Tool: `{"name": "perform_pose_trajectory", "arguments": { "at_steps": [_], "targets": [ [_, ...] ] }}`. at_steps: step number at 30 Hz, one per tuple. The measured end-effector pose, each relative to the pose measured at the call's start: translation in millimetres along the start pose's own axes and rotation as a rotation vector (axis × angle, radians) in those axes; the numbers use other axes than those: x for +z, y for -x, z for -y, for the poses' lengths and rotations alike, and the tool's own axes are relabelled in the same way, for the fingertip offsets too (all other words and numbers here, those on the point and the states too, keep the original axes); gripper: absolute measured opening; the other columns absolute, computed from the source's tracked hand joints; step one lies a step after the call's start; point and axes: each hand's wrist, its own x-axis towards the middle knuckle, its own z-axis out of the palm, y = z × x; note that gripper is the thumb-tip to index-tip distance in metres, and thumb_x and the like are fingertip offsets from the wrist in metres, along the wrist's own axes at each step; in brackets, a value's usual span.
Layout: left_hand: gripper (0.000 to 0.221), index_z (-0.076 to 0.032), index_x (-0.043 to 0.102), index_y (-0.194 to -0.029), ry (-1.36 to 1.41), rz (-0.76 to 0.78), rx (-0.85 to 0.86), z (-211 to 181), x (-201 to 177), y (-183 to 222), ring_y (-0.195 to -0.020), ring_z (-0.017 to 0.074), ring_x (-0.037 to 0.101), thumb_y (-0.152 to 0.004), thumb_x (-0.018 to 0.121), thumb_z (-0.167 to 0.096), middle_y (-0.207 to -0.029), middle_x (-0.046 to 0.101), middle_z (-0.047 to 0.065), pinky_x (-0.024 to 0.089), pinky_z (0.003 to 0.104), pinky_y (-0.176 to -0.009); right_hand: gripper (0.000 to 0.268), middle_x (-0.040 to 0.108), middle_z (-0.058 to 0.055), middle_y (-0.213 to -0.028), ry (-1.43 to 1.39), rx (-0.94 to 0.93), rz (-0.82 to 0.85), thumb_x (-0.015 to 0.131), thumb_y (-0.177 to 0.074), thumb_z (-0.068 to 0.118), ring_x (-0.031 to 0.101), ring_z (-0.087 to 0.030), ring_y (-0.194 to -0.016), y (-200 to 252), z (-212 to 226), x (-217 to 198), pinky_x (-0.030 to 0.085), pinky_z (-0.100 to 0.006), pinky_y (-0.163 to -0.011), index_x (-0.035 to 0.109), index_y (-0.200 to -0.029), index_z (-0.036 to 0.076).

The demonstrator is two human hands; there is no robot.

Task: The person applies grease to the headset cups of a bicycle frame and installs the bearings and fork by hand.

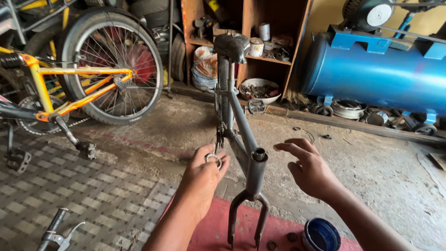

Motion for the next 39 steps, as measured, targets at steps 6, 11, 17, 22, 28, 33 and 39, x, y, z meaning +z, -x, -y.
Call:
{"name": "perform_pose_trajectory", "arguments": {
  "at_steps": [6,11,17,22,28,33,39],
  "targets": [
    [0.039,0.006,0.052,-0.134,0.043,0.035,-0.030,5.2,17.5,8.2,-0.119,0.0277,0.065,-0.097,0.051,-0.005,-0.125,0.060,0.017,0.052,0.039,-0.103,0.056,0.053,-0.011,-0.141,0.161,-0.164,-0.038,0.060,-0.081,-0.007,0.052,-0.031,-0.131,-8.0,-3.3,9.9,0.051,-0.044,-0.105,0.069,-0.127,0.024],
    [0.034,0.007,0.056,-0.128,0.018,0.044,-0.039,6.1,15.8,5.7,-0.118,0.0273,0.068,-0.097,0.055,-0.007,-0.123,0.063,0.015,0.054,0.040,-0.101,0.053,0.054,-0.013,-0.141,0.227,-0.226,-0.048,0.055,-0.084,-0.007,0.053,-0.034,-0.128,-8.8,1.6,8.4,0.054,-0.044,-0.098,0.071,-0.125,0.022],
    [0.037,0.004,0.054,-0.131,-0.045,0.006,-0.072,5.9,17.3,6.9,-0.120,0.0291,0.068,-0.096,0.053,-0.009,-0.123,0.063,0.015,0.055,0.041,-0.099,0.051,0.050,-0.011,-0.147,0.294,-0.177,0.026,0.050,-0.094,-0.001,0.052,-0.028,-0.129,-10.2,10.7,8.2,0.057,-0.039,-0.090,0.072,-0.132,0.026],
    [0.041,0.003,0.049,-0.137,-0.087,0.033,-0.091,5.0,18.7,8.7,-0.124,0.0293,0.066,-0.097,0.050,-0.009,-0.131,0.061,0.018,0.055,0.040,-0.099,0.053,0.047,-0.017,-0.151,0.540,-0.329,0.021,0.047,-0.090,-0.002,0.049,-0.029,-0.124,-8.8,14.5,-1.6,0.048,-0.044,-0.101,0.073,-0.129,0.024],
    [0.046,0.000,0.046,-0.142,-0.136,0.034,-0.093,4.8,19.4,9.7,-0.127,0.0296,0.065,-0.098,0.048,-0.011,-0.137,0.059,0.018,0.055,0.040,-0.100,0.043,0.053,-0.013,-0.146,0.406,-0.308,-0.017,0.052,-0.089,-0.002,0.055,-0.027,-0.125,-5.6,29.7,3.1,0.055,-0.039,-0.095,0.077,-0.114,0.023],
    [0.044,0.000,0.045,-0.142,-0.139,0.048,-0.061,7.1,15.3,9.1,-0.129,0.0296,0.064,-0.100,0.048,-0.012,-0.136,0.059,0.018,0.055,0.041,-0.100,0.045,0.055,-0.010,-0.141,-0.130,-0.009,0.003,0.061,-0.085,0.001,0.064,-0.025,-0.121,-11.4,33.5,9.4,0.062,-0.037,-0.093,0.067,-0.127,0.017],
    [0.042,-0.001,0.046,-0.141,-0.154,0.045,-0.035,8.6,17.0,8.6,-0.129,0.0289,0.063,-0.101,0.047,-0.014,-0.135,0.059,0.014,0.057,0.041,-0.102,0.059,0.048,-0.015,-0.147,0.113,-0.186,-0.002,0.066,-0.074,-0.001,0.041,-0.035,-0.136,-20.9,55.7,12.1,0.043,-0.048,-0.108,0.068,-0.131,0.013]
  ]
}}
